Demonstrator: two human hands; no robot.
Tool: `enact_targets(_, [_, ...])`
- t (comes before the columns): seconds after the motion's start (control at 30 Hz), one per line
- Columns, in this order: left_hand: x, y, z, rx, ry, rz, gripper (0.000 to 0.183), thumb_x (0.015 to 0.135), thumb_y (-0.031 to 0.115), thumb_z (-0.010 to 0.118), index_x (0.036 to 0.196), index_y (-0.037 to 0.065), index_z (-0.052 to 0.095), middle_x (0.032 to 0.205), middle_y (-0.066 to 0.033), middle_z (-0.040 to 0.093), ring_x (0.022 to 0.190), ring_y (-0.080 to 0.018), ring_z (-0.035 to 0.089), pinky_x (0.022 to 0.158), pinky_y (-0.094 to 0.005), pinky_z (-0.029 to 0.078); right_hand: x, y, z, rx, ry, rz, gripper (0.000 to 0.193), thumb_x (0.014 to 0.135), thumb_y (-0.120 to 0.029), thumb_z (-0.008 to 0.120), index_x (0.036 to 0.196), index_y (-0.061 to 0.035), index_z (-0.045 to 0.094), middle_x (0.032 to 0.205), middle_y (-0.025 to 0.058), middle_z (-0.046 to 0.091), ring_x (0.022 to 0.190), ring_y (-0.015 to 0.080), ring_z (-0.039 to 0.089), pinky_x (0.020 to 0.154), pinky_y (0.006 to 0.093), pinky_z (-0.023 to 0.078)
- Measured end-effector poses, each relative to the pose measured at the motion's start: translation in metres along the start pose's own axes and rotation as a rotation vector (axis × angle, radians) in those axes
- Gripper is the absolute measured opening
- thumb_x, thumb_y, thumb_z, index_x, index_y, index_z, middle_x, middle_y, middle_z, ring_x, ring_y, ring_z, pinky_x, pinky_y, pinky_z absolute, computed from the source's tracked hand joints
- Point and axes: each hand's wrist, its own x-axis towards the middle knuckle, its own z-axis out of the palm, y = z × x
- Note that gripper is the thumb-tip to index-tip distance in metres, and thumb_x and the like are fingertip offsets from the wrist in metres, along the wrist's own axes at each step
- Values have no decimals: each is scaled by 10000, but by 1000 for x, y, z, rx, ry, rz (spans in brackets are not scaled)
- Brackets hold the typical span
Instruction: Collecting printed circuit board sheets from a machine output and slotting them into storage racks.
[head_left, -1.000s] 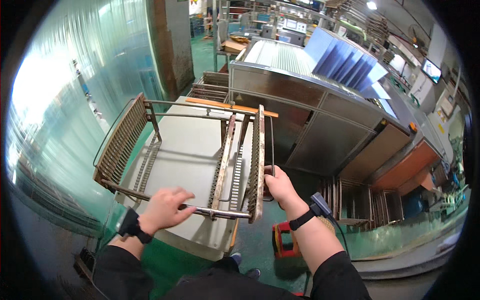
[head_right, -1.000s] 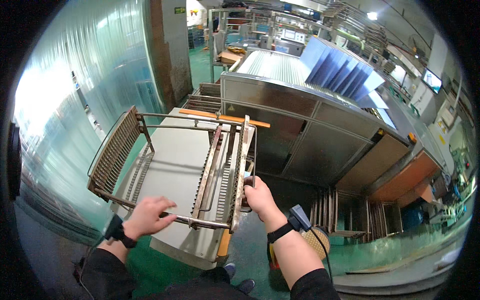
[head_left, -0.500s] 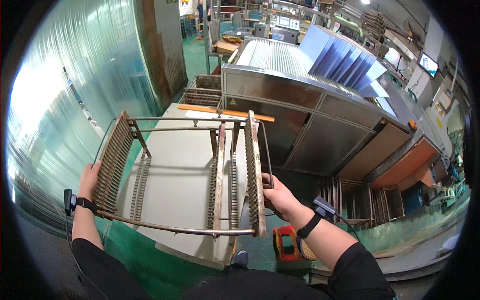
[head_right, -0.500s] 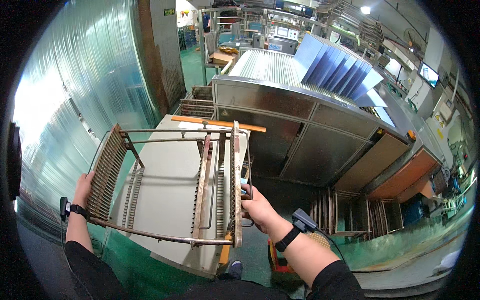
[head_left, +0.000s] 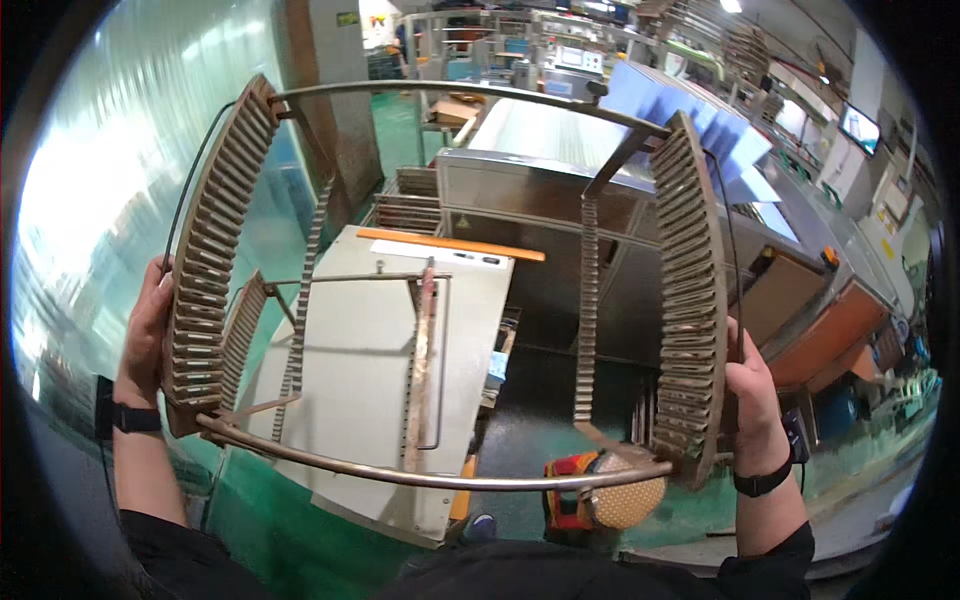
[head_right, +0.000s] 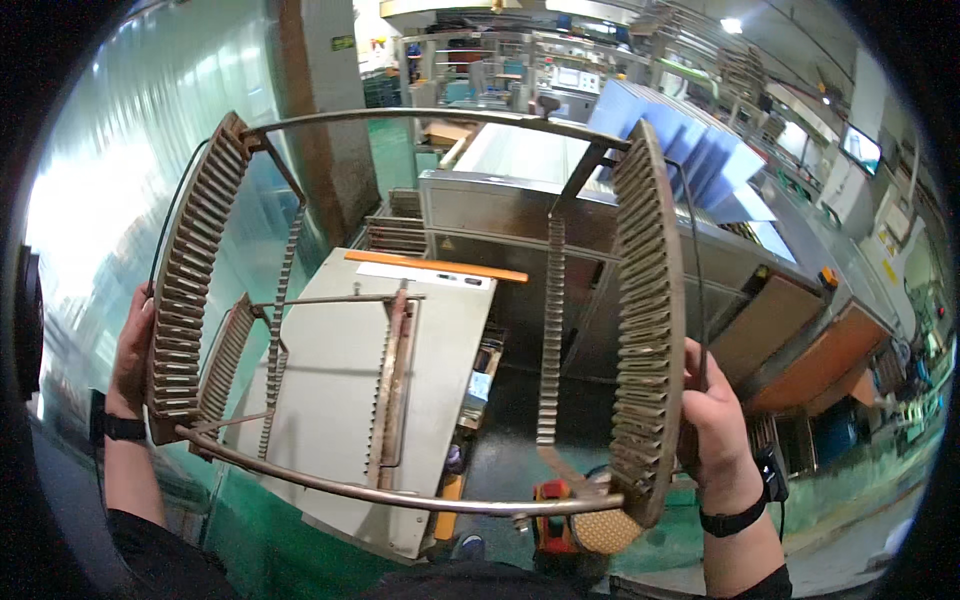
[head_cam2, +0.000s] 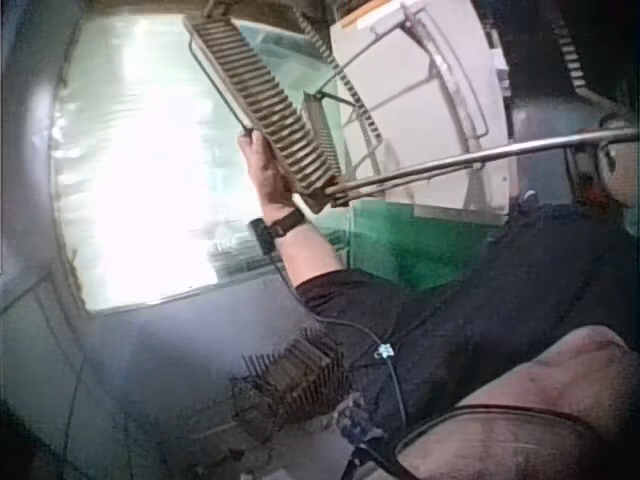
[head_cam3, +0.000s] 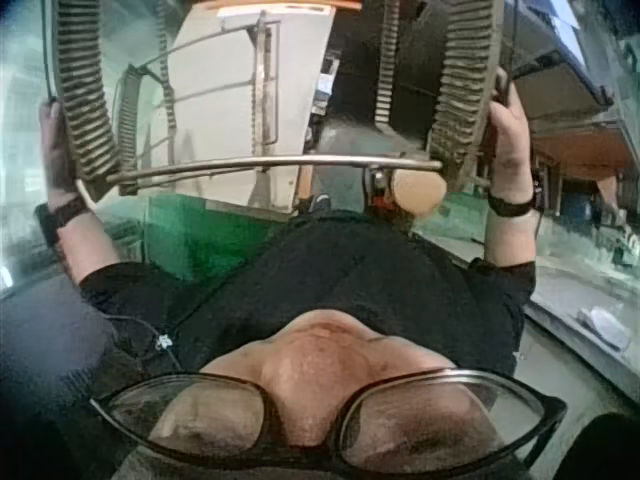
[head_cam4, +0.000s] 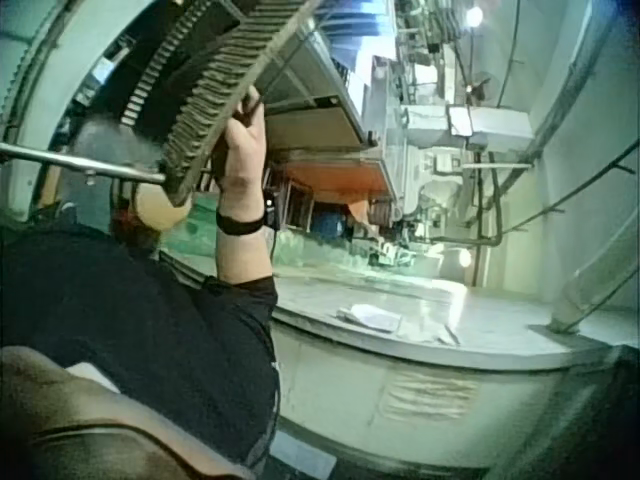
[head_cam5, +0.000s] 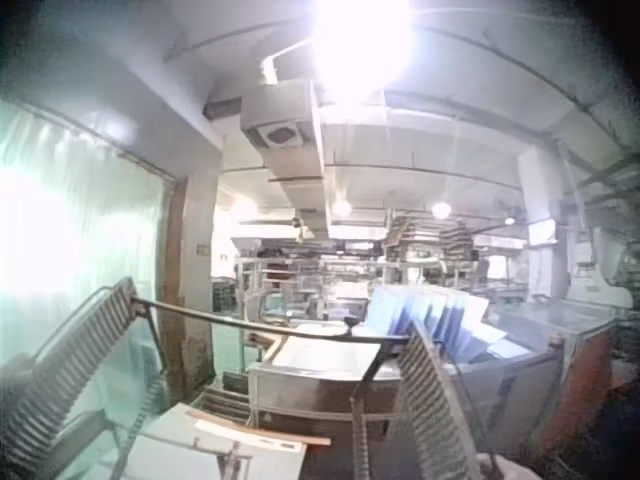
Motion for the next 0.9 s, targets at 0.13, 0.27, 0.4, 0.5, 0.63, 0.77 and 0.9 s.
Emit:
enact_targets(0.13, [37,-12,111,-146,-216,-22,320,1055,253,414,1315,66,413,1155,-116,621,987,-180,665,827,-295,578,-38,-6,-89,-75,214,27,546,767,-11,440,1306,24,517,1125,110,653,938,180,662,797,293,556])
enact_targets(0.27, [57,-33,222,-123,-302,-13,388,1041,324,445,1347,88,411,1156,-141,624,863,-193,701,661,-317,625,-101,-15,-178,-83,400,-76,508,794,-66,440,1286,23,529,1095,111,665,878,161,670,718,257,552])
enact_targets(0.4, [87,-56,350,-28,-505,-94,493,1027,362,470,1408,60,385,1210,-145,613,975,-188,677,803,-328,602,-145,-38,-279,-49,471,-74,476,829,-120,488,1283,16,528,1107,142,666,879,204,686,739,310,590])
enact_targets(0.5, [100,-109,457,118,-537,-163,575,1001,373,518,1482,88,386,1305,-113,572,1146,-189,577,1002,-368,460,-168,-45,-366,-25,510,-22,473,800,-41,436,1257,19,545,1021,126,668,641,100,626,433,211,488])
enact_targets(0.63, [82,-172,556,441,-688,-280,610,970,375,581,1481,98,396,1378,-103,519,1169,-181,543,988,-349,428,-148,-33,-460,-192,803,-10,450,760,-10,451,1176,36,616,872,16,628,507,42,446,437,170,353])
enact_targets(0.77, [12,-227,592,277,-674,-447,611,965,359,602,1472,79,406,1404,-67,509,1225,-199,514,988,-341,414,-86,21,-566,-352,834,100,294,804,5,516,1056,10,667,796,13,639,629,72,526,559,226,432])
enact_targets(0.9, [-50,-247,566,309,-469,-717,510,968,230,612,1419,43,467,1332,-81,568,1206,-188,523,993,-309,416,-70,63,-637,-598,911,179,276,779,31,513,983,-10,694,785,11,637,697,102,572,643,263,467])
